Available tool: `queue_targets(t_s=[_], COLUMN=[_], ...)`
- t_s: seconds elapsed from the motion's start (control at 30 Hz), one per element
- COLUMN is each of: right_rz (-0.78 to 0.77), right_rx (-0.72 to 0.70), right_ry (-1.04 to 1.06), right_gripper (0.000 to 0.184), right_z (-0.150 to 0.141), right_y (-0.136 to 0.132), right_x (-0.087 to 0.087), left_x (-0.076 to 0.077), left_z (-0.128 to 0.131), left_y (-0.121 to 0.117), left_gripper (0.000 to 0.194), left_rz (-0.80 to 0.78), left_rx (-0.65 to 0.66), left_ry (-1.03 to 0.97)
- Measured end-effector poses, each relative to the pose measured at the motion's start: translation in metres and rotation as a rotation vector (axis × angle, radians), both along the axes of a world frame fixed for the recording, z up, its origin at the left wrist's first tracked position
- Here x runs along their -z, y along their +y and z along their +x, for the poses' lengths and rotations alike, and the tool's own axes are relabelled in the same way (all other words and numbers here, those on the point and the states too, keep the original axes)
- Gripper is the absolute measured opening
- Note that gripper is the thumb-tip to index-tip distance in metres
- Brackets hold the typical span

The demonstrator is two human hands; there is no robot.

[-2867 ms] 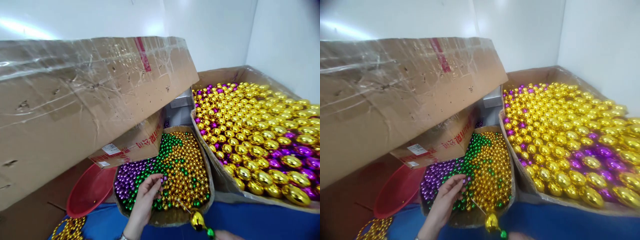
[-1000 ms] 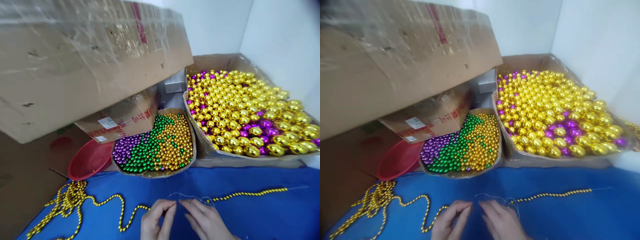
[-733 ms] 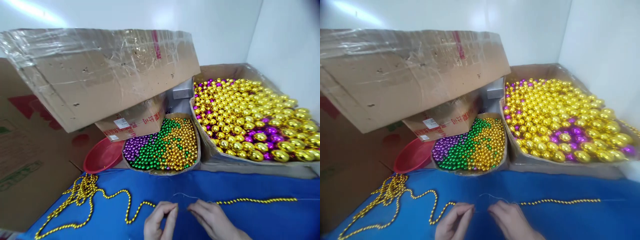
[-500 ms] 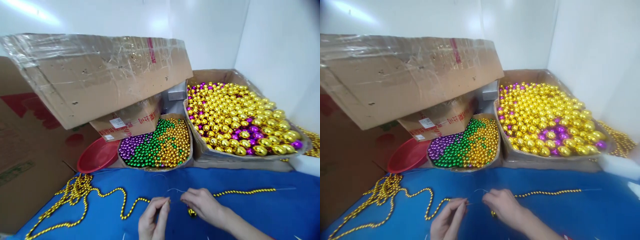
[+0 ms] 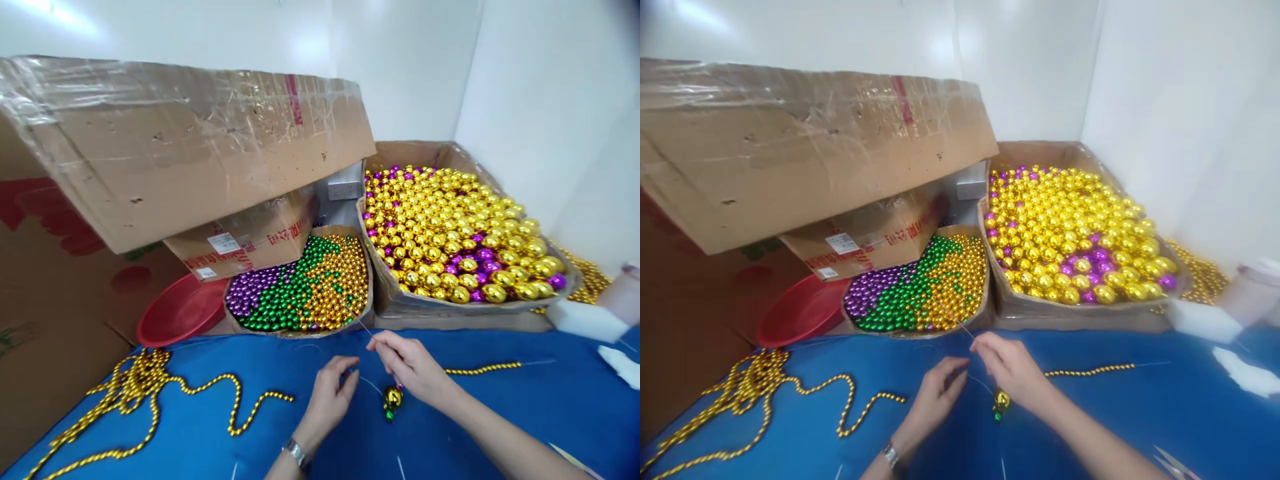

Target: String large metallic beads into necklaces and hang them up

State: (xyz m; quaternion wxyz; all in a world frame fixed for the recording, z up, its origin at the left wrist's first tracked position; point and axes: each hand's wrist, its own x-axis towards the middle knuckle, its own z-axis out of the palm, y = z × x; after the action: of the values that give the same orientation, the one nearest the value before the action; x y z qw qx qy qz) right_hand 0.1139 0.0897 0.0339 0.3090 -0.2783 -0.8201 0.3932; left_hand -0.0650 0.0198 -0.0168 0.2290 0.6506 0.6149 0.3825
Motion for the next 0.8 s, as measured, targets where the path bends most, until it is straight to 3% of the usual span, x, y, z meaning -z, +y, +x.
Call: queue_targets(t_s=[0.1, 0.17, 0.23, 0.33, 0.4, 0.5, 0.6, 0.67, 0.73, 0.8], right_rz=[-0.054, -0.085, -0.107, -0.123, -0.121, -0.200, -0.241, -0.233, -0.225, -0.227], right_rx=[-0.038, -0.062, -0.069, 0.007, 0.114, 0.142, 0.122, 0.085, 0.003, -0.098], right_ry=[0.054, 0.099, 0.150, 0.322, 0.584, 0.783, 0.740, 0.660, 0.598, 0.554], right_gripper=[0.026, 0.025, 0.025, 0.022, 0.016, 0.013, 0.013, 0.015, 0.017, 0.019], right_z=[-0.010, -0.012, -0.003, 0.031, 0.056, 0.076, 0.068, 0.050, 0.029, 0.011], right_y=[0.001, 0.002, 0.004, 0.004, 0.003, -0.003, -0.010, -0.012, -0.010, -0.005], right_x=[-0.021, -0.040, -0.061, -0.086, -0.094, -0.095, -0.095, -0.098, -0.104, -0.113], left_x=[-0.010, -0.011, -0.009, -0.006, -0.003, 0.005, 0.008, 0.005, -0.002, -0.007], left_z=[0.029, 0.042, 0.043, 0.023, 0.005, -0.010, -0.002, 0.016, 0.040, 0.064], left_y=[0.003, 0.007, 0.015, 0.024, 0.025, 0.020, 0.012, 0.008, 0.006, 0.008], left_gripper=[0.040, 0.032, 0.030, 0.030, 0.027, 0.024, 0.020, 0.036, 0.056, 0.065], left_rz=[-0.088, -0.160, -0.175, -0.103, -0.066, -0.056, -0.052, -0.058, -0.122, -0.208], left_rx=[0.195, 0.265, 0.235, 0.114, 0.051, 0.012, 0.018, 0.057, 0.167, 0.305], left_ry=[-0.114, -0.159, -0.144, -0.073, -0.027, 0.012, -0.001, -0.039, -0.168, -0.330])
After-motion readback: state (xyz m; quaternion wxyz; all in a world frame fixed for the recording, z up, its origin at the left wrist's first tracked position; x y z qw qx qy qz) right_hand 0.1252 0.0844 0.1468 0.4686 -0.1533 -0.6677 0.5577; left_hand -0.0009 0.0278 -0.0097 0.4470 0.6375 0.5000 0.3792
